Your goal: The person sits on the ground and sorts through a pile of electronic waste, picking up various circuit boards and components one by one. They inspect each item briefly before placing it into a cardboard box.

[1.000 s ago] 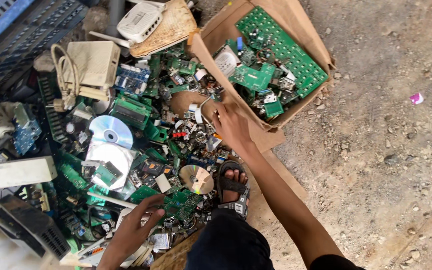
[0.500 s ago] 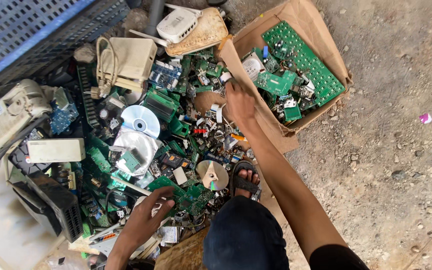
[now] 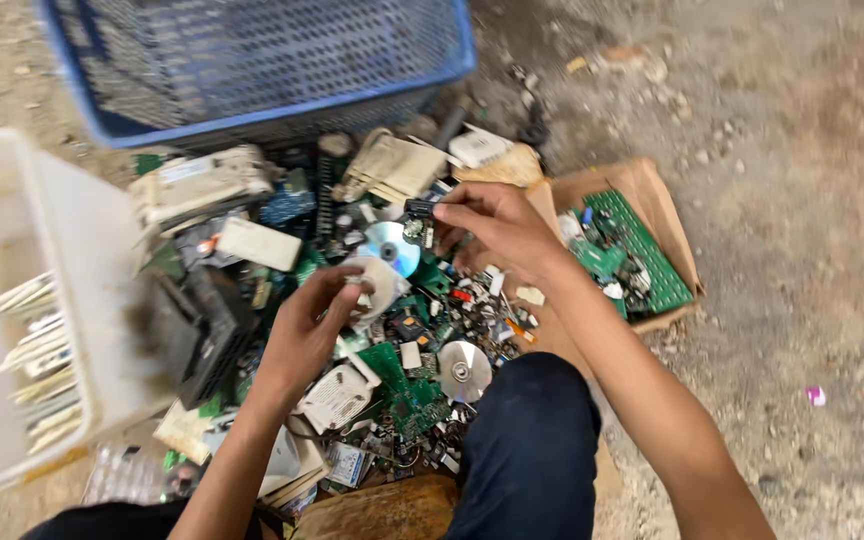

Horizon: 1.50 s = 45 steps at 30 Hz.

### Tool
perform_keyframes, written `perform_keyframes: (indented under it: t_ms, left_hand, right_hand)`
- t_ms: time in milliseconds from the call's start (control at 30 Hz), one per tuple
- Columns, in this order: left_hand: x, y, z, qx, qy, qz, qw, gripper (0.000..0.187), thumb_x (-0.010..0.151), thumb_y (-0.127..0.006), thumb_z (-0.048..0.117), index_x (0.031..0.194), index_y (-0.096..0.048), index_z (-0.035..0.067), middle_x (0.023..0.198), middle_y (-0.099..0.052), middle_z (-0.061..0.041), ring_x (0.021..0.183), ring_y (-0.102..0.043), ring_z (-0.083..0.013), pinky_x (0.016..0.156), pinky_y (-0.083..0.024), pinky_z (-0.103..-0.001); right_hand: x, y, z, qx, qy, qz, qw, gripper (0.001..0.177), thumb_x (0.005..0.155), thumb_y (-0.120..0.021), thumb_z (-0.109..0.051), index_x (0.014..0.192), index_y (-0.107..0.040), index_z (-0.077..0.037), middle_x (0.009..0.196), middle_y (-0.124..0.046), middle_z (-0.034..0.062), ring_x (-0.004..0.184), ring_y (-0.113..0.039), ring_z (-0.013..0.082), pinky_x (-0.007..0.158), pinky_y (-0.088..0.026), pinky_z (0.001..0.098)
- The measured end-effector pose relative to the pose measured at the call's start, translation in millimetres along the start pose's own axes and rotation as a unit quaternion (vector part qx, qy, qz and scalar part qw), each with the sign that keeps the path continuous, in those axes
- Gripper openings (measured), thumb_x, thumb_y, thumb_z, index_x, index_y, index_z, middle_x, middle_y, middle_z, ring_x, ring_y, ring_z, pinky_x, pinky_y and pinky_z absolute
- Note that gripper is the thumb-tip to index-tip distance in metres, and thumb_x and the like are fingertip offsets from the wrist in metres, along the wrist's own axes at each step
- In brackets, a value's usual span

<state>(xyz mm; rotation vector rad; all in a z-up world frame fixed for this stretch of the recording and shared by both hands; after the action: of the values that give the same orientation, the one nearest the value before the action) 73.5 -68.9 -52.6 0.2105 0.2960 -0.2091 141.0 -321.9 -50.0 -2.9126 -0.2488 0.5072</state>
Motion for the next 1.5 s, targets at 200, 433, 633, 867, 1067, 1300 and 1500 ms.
perform_keyframes:
  t_ms: [200,433,633,867,1067,1300,1500]
  left_hand:
    - [-27,34,27,-0.17,-0.088,0.028,0.981,0.041,0.098,-0.07,0.021,0.135,-0.066,0.003,0.105,-0.076,-0.015,0.092,-0.072,-0.0211,0.088,-0.063,-0.037]
    - [-48,64,8,-0.266,-0.089,0.098,0.955,0.038,0.101,-0.068,0.023,0.128,-0.07,-0.003,0.099,-0.075,-0.019,0.088,-0.073,-0.0223,0.085,-0.065,-0.037]
    - [-39,74,-11,-0.21,-0.122,0.12,0.963,0.033,0.103,-0.067,0.023,0.126,-0.072,-0.001,0.099,-0.074,-0.021,0.087,-0.07,-0.0213,0.082,-0.065,-0.037]
    - [-44,79,-4,-0.183,-0.135,0.12,0.966,0.03,0.104,-0.066,0.025,0.123,-0.075,0.003,0.096,-0.076,-0.02,0.082,-0.07,-0.0193,0.075,-0.067,-0.034]
    - [-57,75,7,-0.223,-0.117,0.111,0.961,0.037,0.101,-0.069,0.026,0.131,-0.072,0.004,0.101,-0.076,-0.019,0.083,-0.069,-0.0177,0.077,-0.066,-0.032]
    - [-64,73,8,-0.28,-0.109,0.101,0.948,0.045,0.094,-0.077,0.025,0.133,-0.07,0.003,0.102,-0.076,-0.019,0.082,-0.071,-0.0191,0.078,-0.066,-0.033]
    - [-58,74,0,-0.295,-0.1,0.113,0.944,0.044,0.093,-0.078,0.024,0.131,-0.072,0.002,0.099,-0.076,-0.016,0.08,-0.071,-0.0168,0.076,-0.066,-0.031]
  right_hand:
    - [-29,-89,-37,0.003,-0.008,-0.076,0.997,0.012,0.096,-0.069,-0.013,0.097,-0.07,-0.001,0.085,-0.075,0.0155,0.065,-0.076,0.0239,0.044,-0.062,0.0311]
    - [-42,-144,-14,-0.004,-0.034,-0.068,0.997,0.017,0.097,-0.067,-0.016,0.096,-0.069,0.0,0.085,-0.075,0.0176,0.068,-0.076,0.0261,0.046,-0.063,0.032]
    - [-49,-158,10,-0.002,0.048,-0.041,0.998,0.029,0.101,-0.063,-0.015,0.125,-0.057,0.0,0.106,-0.071,0.0198,0.082,-0.075,0.0291,0.056,-0.068,0.0383]
    - [-51,-158,21,0.047,0.04,-0.068,0.996,0.016,0.1,-0.065,-0.016,0.106,-0.062,-0.002,0.103,-0.075,0.0201,0.084,-0.076,0.0275,0.054,-0.067,0.0354]
    - [-41,-149,42,0.119,0.018,-0.083,0.989,0.01,0.099,-0.065,-0.013,0.099,-0.062,-0.003,0.102,-0.076,0.0184,0.085,-0.076,0.0247,0.055,-0.065,0.0289]
    - [-39,-145,43,0.139,0.015,-0.088,0.986,0.01,0.1,-0.064,-0.014,0.099,-0.062,-0.004,0.101,-0.076,0.0186,0.084,-0.076,0.0245,0.054,-0.065,0.0279]
    - [-47,-157,31,0.093,0.045,-0.107,0.989,0.016,0.099,-0.066,-0.017,0.104,-0.062,-0.003,0.098,-0.074,0.0182,0.083,-0.075,0.0252,0.051,-0.065,0.0309]
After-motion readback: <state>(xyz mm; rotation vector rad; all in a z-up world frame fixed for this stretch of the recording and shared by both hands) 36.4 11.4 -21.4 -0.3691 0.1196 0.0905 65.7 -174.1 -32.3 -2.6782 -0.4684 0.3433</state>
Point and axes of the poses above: each hand's wrist, its own x-axis towards the middle knuckle, its own y-axis out of the back of the hand, z = x × y, the point moved 1 cm from there along x, towards the middle knuckle
